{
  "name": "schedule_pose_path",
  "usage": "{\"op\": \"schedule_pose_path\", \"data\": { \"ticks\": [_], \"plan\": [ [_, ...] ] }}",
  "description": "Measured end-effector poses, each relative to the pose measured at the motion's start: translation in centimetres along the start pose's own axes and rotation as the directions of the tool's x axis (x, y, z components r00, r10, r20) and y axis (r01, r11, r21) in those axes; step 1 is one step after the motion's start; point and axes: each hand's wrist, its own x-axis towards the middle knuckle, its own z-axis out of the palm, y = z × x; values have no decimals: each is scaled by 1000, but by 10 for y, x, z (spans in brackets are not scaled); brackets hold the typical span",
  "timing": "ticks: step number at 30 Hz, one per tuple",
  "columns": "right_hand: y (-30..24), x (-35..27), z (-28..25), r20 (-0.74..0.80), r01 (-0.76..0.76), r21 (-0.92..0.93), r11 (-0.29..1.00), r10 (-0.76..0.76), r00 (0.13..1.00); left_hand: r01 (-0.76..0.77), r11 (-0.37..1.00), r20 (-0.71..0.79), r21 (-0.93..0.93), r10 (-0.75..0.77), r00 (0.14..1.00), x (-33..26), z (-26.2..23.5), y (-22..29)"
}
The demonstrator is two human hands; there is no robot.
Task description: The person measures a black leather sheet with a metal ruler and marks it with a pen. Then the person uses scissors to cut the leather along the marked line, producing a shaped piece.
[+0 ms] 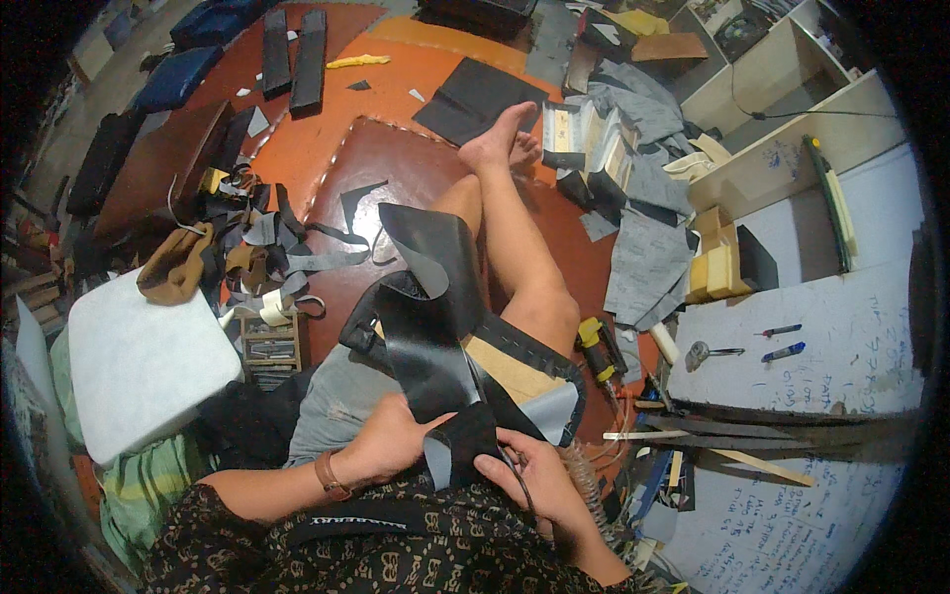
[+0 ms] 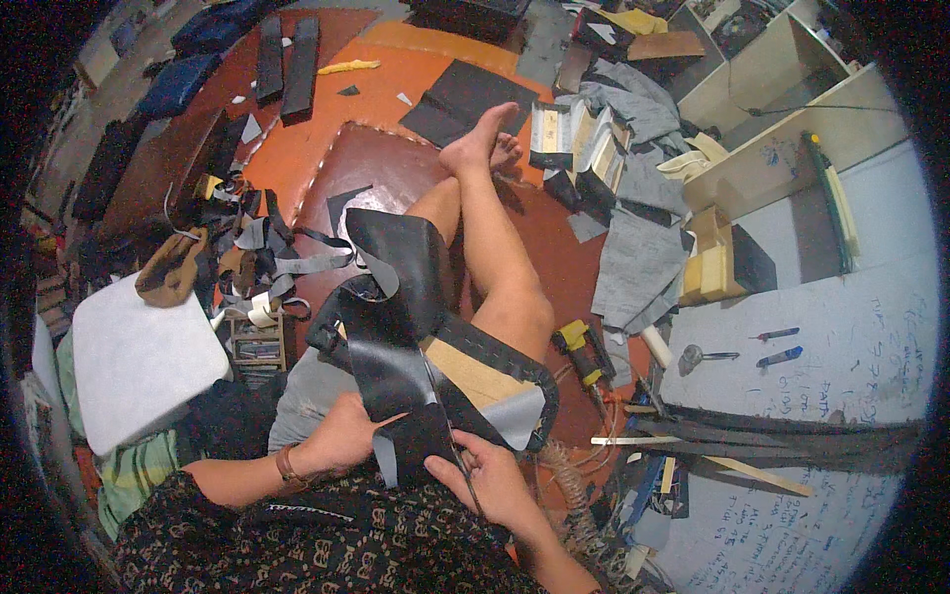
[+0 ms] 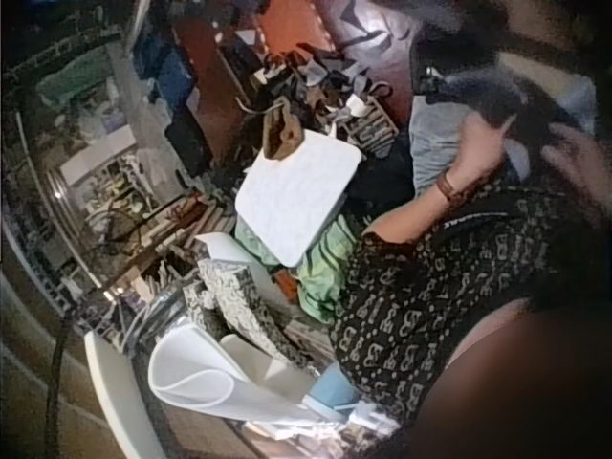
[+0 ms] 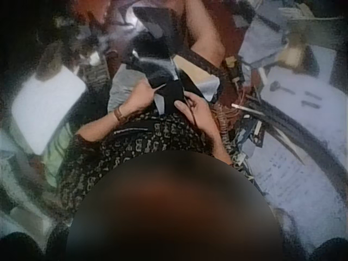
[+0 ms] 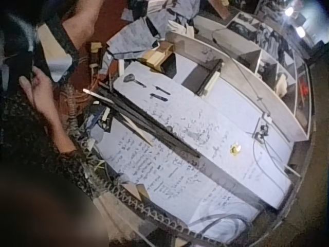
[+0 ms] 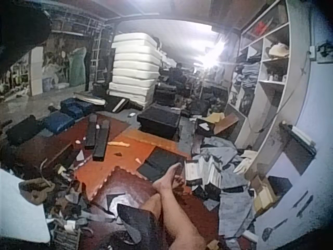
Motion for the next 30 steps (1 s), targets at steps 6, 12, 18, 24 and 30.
{"op": "schedule_pose_path", "data": {
  "ticks": [6,12,18,24,30],
  "plan": [
    [-3,4,2,-2,-53,9,999,53,999,19,996,48,-82,-15,999,2,-1,-6],
    [-3,4,2,-12,-75,-26,997,74,997,47,999,22,-13,-47,999,-1,-1,4],
    [6,9,0,-4,-49,-63,997,49,999,6,999,111,-46,-1,994,-1,-3,7],
    [-18,9,2,15,-62,13,998,61,998,1,993,118,-120,13,993,-5,-2,15],
    [-10,9,3,-11,-55,-35,998,55,998,-2,996,124,-87,13,992,-4,-2,11]
  ]
}}
